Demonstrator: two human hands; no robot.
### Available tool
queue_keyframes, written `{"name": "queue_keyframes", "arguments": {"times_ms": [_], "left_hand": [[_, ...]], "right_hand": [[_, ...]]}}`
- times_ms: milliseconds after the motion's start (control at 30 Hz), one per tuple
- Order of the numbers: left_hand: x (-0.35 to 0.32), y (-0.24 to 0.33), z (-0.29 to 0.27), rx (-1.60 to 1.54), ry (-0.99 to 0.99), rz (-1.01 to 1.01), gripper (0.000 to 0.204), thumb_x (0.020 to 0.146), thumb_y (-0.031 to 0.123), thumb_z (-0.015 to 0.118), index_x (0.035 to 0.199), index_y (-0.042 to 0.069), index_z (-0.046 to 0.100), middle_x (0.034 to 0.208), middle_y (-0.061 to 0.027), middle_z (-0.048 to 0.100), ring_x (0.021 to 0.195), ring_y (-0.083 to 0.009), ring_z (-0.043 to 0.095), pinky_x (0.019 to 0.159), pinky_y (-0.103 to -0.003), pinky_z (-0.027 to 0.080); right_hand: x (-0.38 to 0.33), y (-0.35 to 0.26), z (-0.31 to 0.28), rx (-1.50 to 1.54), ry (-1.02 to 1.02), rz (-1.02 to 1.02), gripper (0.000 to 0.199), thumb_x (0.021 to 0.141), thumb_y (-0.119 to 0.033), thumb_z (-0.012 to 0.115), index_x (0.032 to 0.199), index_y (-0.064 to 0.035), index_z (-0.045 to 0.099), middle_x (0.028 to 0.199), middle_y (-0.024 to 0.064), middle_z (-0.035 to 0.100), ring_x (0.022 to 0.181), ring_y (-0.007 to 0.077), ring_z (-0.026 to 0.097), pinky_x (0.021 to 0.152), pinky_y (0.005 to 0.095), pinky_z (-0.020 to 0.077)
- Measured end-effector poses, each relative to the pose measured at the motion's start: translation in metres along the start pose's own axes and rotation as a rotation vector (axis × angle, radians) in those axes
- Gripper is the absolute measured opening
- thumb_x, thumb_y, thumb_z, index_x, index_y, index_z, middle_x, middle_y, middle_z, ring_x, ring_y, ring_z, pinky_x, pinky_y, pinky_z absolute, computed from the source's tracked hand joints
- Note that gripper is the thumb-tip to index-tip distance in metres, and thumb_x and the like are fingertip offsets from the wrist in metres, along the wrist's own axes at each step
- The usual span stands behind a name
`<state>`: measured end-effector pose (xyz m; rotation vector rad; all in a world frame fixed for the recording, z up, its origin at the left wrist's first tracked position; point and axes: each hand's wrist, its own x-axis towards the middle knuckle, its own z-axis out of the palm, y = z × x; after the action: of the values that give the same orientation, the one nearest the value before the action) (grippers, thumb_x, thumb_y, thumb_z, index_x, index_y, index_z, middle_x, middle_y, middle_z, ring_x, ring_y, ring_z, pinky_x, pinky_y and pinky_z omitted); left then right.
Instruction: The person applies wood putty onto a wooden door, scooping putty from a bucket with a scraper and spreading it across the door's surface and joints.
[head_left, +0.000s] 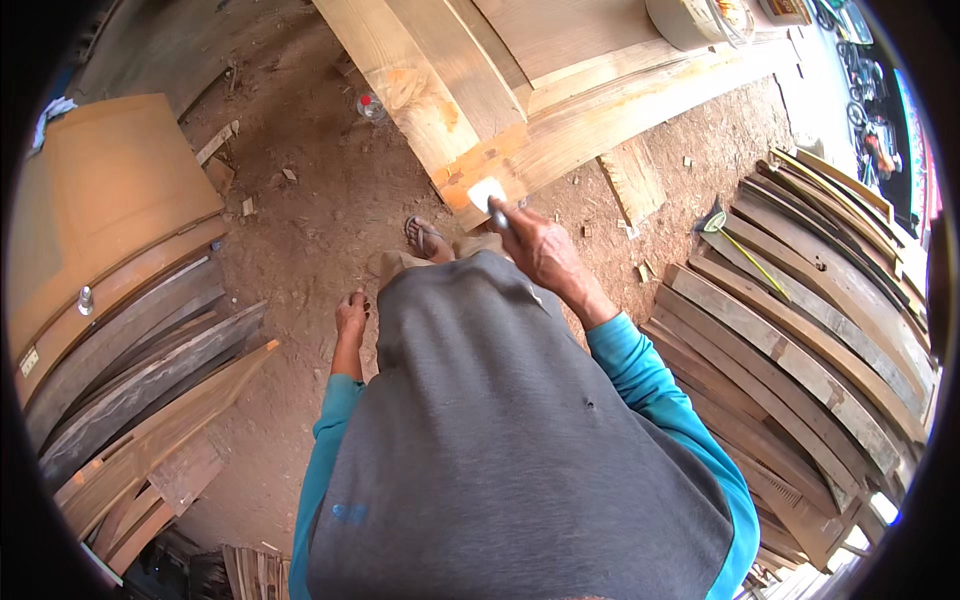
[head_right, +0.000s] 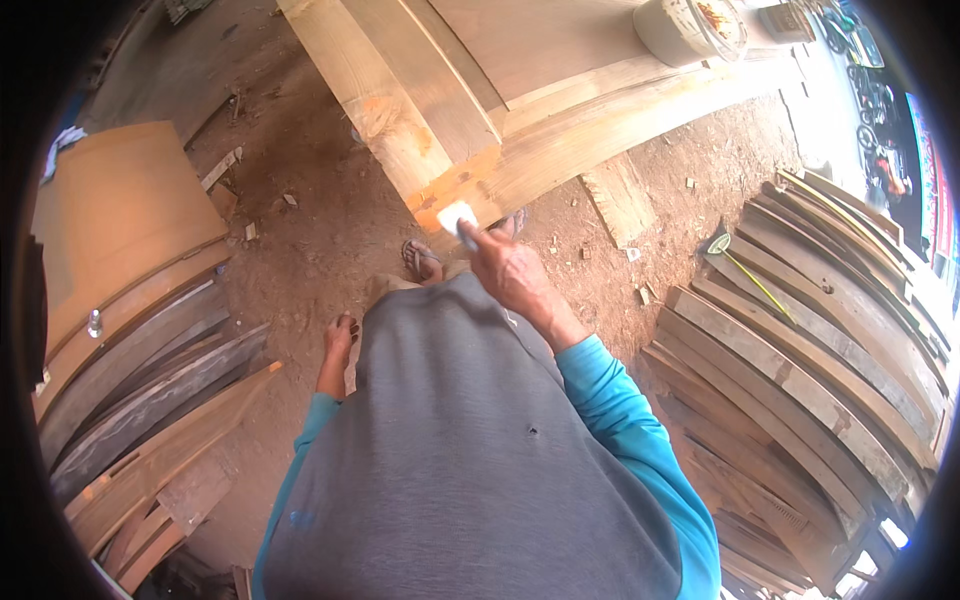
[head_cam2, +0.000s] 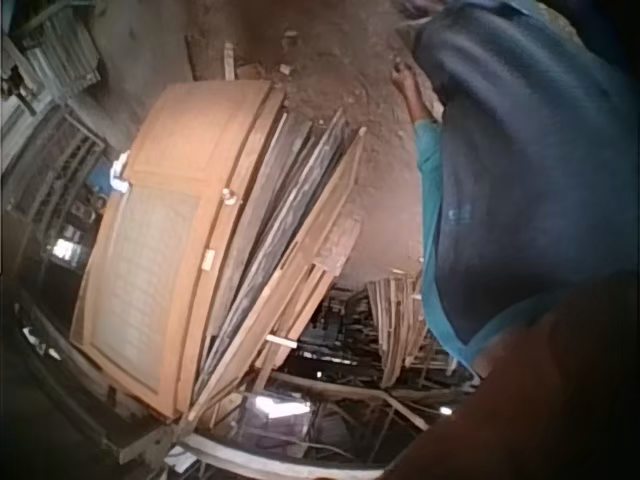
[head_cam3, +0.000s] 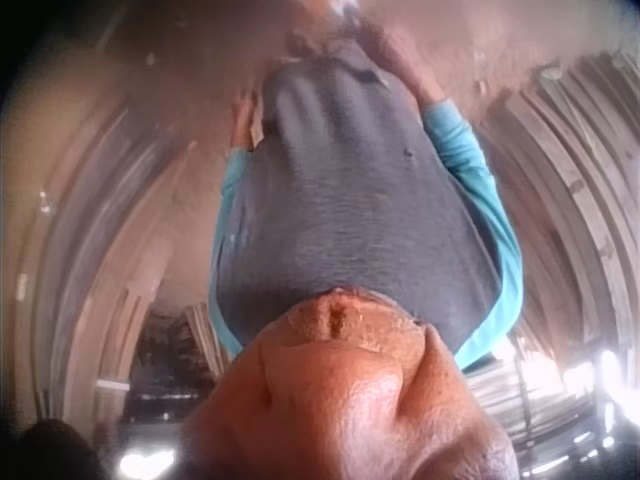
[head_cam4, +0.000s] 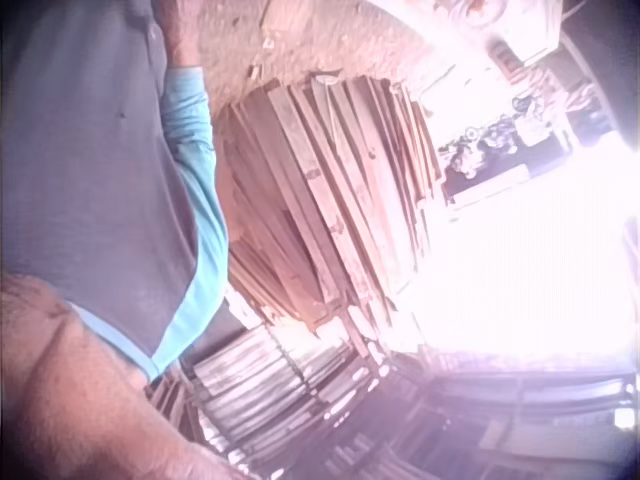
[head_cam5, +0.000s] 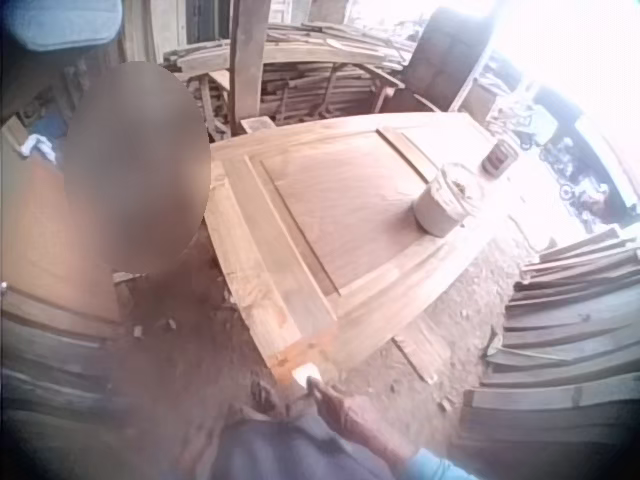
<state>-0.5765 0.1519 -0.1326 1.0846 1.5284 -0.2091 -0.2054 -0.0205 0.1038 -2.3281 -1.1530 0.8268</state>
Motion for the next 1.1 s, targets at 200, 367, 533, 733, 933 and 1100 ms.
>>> {"name": "queue_keyframes", "arguments": {"times_ms": [200, 367, 533, 733, 933, 1100], "left_hand": [[-0.006, 0.007, -0.004, 0.02, 0.007, -0.036, 0.048, 0.103, 0.038, 0.06, 0.129, -0.002, 0.065, 0.111, -0.0119, 0.072, 0.1, -0.0218, 0.07, 0.082, -0.036, 0.055], [-0.005, 0.019, -0.009, 0.103, 0.005, -0.039, 0.05, 0.102, 0.039, 0.06, 0.131, -0.002, 0.064, 0.114, -0.0133, 0.073, 0.105, -0.024, 0.071, 0.086, -0.038, 0.056], [0.014, 0.034, -0.012, 0.168, 0.066, 0.051, 0.053, 0.102, 0.043, 0.059, 0.131, -0.001, 0.065, 0.118, -0.0157, 0.073, 0.109, -0.0253, 0.07, 0.092, -0.037, 0.054], [0.029, 0.035, -0.003, 0.155, 0.017, 0.175, 0.055, 0.101, 0.044, 0.059, 0.133, -0.001, 0.063, 0.117, -0.0158, 0.074, 0.108, -0.0257, 0.071, 0.094, -0.037, 0.054], [-0.008, 0.063, 0.021, 0.282, -0.041, 0.032, 0.053, 0.102, 0.042, 0.057, 0.133, -0.001, 0.064, 0.116, -0.0171, 0.073, 0.107, -0.0271, 0.071, 0.092, -0.038, 0.054], [-0.009, 0.065, 0.02, 0.258, -0.022, 0.062, 0.055, 0.103, 0.043, 0.056, 0.135, -0.002, 0.062, 0.119, -0.0166, 0.072, 0.108, -0.0262, 0.071, 0.092, -0.038, 0.054]], "right_hand": [[-0.012, 0.085, 0.013, 0.04, 0.444, 0.13, 0.062, 0.1, -0.005, 0.057, 0.159, -0.01, 0.039, 0.106, 0.0249, 0.064, 0.094, 0.0369, 0.066, 0.082, 0.0469, 0.0538], [0.001, 0.11, 0.021, 0.047, 0.409, 0.181, 0.058, 0.101, -0.005, 0.056, 0.157, -0.0054, 0.04, 0.109, 0.027, 0.063, 0.096, 0.0412, 0.064, 0.083, 0.049, 0.0518], [-0.046, 0.157, 0.041, 0.041, 0.219, 0.2, 0.051, 0.102, -0.009, 0.058, 0.152, -0.0086, 0.049, 0.105, 0.0285, 0.064, 0.092, 0.0455, 0.064, 0.08, 0.0498, 0.0514], [-0.077, 0.134, 0.022, 0.144, 0.547, 0.173, 0.034, 0.1, -0.009, 0.06, 0.133, -0.0007, 0.062, 0.105, 0.0258, 0.069, 0.094, 0.0424, 0.068, 0.084, 0.0472, 0.054], [-0.044, 0.12, -0.017, 0.204, 0.509, 0.288, 0.02, 0.1, -0.013, 0.062, 0.109, 0.0035, 0.066, 0.101, 0.0254, 0.068, 0.092, 0.0422, 0.067, 0.08, 0.0465, 0.0531], [-0.03, 0.127, -0.018, 0.313, 0.488, 0.39, 0.02, 0.1, -0.017, 0.06, 0.101, 0.0013, 0.068, 0.083, 0.0205, 0.069, 0.08, 0.0368, 0.07, 0.074, 0.0444, 0.0539]]}}
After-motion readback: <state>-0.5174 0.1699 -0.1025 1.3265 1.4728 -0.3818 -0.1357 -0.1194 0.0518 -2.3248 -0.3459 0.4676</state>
